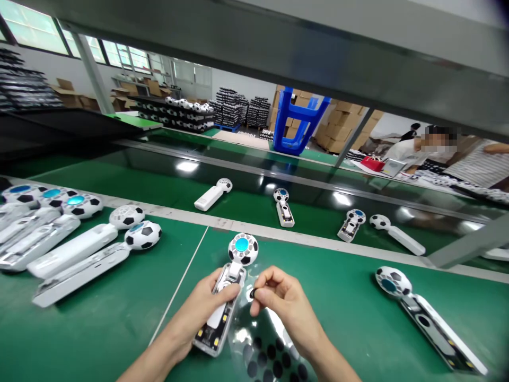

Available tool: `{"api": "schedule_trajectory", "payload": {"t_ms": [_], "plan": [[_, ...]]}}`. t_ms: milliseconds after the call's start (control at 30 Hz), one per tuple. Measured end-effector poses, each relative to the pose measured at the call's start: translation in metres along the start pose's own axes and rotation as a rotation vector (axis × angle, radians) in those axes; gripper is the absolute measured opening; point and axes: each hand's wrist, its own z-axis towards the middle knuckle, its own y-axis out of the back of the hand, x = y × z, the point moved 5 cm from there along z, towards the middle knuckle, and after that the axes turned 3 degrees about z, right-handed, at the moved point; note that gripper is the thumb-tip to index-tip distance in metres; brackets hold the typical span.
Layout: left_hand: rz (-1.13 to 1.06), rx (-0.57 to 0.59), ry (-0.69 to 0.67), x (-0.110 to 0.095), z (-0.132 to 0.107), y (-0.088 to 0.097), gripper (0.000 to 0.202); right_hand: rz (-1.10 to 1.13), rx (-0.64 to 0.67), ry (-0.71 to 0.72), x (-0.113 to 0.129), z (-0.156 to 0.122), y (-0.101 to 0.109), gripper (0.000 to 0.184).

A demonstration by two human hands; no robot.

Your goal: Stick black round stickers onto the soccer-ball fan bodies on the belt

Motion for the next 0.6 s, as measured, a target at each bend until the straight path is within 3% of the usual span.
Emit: {"api": "schedule_trajectory", "payload": {"t_ms": [100, 200, 267, 400, 600], "plan": [[-0.134, 0.166, 0.157, 0.010, -0.007, -0.015, 0.057, 0.001, -0.009, 0.021, -0.007, 0.002, -0.001, 0.027], [-0.176, 0.185, 0.220, 0.015, -0.011, -0.020, 0.063, -0.027, -0.035, 0.018, -0.011, 0.004, 0.000, 0.025], [-0.166, 0.223, 0.172, 0.014, -0.011, -0.020, 0.064, -0.063, -0.075, 0.008, -0.011, 0.005, 0.002, 0.022], [-0.031, 0.234, -0.060, 0.008, -0.008, -0.015, 0.071, -0.236, -0.151, 0.092, -0.003, 0.005, 0.007, 0.012], [0.146, 0.190, -0.226, 0.002, -0.006, -0.016, 0.077, -0.428, -0.117, 0.130, 0.003, -0.003, 0.002, 0.008]]}}
